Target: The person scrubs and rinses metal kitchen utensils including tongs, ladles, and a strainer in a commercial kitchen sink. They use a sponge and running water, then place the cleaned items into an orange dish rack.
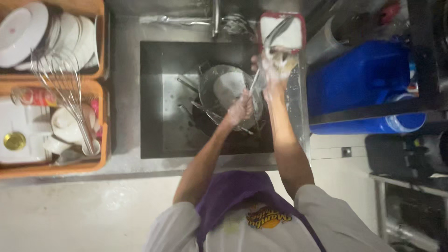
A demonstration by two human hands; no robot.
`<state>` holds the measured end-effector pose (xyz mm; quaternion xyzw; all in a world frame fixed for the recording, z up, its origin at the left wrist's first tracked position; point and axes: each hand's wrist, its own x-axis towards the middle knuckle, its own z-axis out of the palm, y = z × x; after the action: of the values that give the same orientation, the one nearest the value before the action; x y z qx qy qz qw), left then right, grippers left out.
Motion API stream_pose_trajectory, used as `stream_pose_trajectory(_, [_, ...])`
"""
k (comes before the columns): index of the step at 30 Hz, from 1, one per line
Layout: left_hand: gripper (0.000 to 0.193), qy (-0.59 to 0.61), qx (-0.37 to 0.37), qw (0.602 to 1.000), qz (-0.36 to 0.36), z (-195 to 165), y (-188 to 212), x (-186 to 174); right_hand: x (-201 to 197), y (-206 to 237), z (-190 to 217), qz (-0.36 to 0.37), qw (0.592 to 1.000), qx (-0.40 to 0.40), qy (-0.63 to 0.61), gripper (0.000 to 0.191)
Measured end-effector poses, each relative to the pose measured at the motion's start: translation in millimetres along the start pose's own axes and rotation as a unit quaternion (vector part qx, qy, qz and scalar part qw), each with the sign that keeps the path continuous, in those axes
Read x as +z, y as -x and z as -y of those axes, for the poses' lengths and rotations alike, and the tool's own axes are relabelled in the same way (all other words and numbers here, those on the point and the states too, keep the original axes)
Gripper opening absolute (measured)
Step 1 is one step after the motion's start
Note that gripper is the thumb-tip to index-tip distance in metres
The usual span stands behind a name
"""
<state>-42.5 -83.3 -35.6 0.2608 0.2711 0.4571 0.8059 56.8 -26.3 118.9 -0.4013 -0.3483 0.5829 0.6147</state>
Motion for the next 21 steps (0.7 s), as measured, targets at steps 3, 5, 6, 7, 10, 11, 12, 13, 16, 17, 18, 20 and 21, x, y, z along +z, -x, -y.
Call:
stream_pose_trajectory(3, [0.059,0.132,-0.074,0.988,-0.026,-9,13,-13,3,14,-19,0.138,0.981,-0.104,0.086,0.042])
stream_pose_trajectory(5, [0.060,0.171,-0.083,0.982,0.016,-13,23,-22,4,14,-32,0.091,0.982,-0.036,0.159,0.033])
stream_pose_trajectory(6, [0.062,0.185,-0.085,0.975,0.093,-15,28,-26,4,12,-38,0.062,0.979,0.000,0.195,0.029])
stream_pose_trajectory(7, [0.064,0.201,-0.092,0.961,0.169,-16,31,-30,5,6,-42,0.061,0.996,-0.020,0.066,0.028])
stream_pose_trajectory(10, [0.066,0.215,-0.146,0.951,0.168,-21,30,-38,6,-17,-55,0.016,0.985,-0.048,-0.163,0.027])
stream_pose_trajectory(11, [0.064,0.187,-0.139,0.962,0.140,-23,26,-39,5,-20,-58,-0.028,0.990,-0.020,-0.137,0.027])
stream_pose_trajectory(12, [0.062,0.159,-0.131,0.972,0.111,-26,21,-41,8,-27,-62,-0.072,0.991,0.009,-0.110,0.028])
stream_pose_trajectory(13, [0.059,0.129,-0.118,0.981,0.080,-28,15,-42,6,-27,-62,-0.044,0.995,0.012,-0.092,0.028])
stream_pose_trajectory(16, [0.070,0.017,-0.045,0.998,0.049,-35,-3,-43,11,-28,-56,0.021,0.999,0.027,0.030,0.031])
stream_pose_trajectory(17, [0.061,-0.049,-0.012,0.998,0.027,-37,-7,-43,12,-27,-51,0.020,0.997,0.052,0.044,0.033])
stream_pose_trajectory(18, [0.057,-0.100,0.010,0.995,0.006,-39,-9,-44,12,-27,-47,0.015,0.997,0.076,0.004,0.034])
stream_pose_trajectory(20, [0.049,-0.197,0.062,0.978,-0.037,-41,-10,-46,13,-26,-44,-0.012,0.986,0.107,-0.130,0.037])
stream_pose_trajectory(21, [0.046,-0.236,0.085,0.966,-0.058,-41,-9,-48,11,-25,-46,-0.049,0.978,0.115,-0.169,0.040])
